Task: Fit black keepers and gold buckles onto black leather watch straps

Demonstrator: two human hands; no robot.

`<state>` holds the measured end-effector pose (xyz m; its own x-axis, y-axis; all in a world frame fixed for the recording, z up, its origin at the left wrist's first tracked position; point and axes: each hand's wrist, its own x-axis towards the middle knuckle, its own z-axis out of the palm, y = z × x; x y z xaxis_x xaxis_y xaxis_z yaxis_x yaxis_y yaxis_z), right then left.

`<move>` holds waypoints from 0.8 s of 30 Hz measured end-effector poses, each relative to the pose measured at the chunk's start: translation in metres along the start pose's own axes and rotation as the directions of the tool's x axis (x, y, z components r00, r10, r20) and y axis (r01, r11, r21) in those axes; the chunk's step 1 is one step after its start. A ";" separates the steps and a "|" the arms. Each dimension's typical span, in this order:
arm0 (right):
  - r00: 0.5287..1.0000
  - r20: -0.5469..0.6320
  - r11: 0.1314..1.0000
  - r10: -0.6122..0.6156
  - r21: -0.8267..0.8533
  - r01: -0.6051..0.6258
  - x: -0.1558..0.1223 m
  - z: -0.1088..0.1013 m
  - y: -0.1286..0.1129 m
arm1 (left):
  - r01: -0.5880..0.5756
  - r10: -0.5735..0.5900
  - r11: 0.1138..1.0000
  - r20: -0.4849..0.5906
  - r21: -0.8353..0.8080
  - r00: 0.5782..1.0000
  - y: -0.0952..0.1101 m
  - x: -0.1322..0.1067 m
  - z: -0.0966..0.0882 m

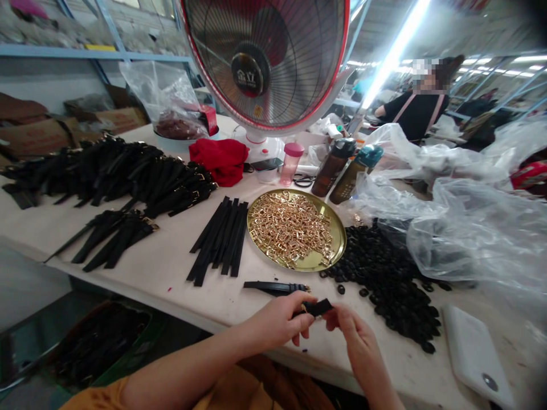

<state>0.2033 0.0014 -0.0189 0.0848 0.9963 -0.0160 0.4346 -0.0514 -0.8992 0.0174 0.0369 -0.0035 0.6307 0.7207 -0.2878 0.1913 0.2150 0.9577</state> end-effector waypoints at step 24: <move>0.903 0.085 0.545 0.422 0.772 -0.327 -0.005 0.028 -0.026 | -0.032 0.164 0.915 -0.297 0.403 0.941 0.010 -0.018 0.001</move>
<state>0.1663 0.0000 -0.0073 0.1837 0.8836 -0.4308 -0.4828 -0.3006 -0.8225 0.0088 0.0254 0.0112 0.4015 0.9089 -0.1130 0.4576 -0.0922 0.8844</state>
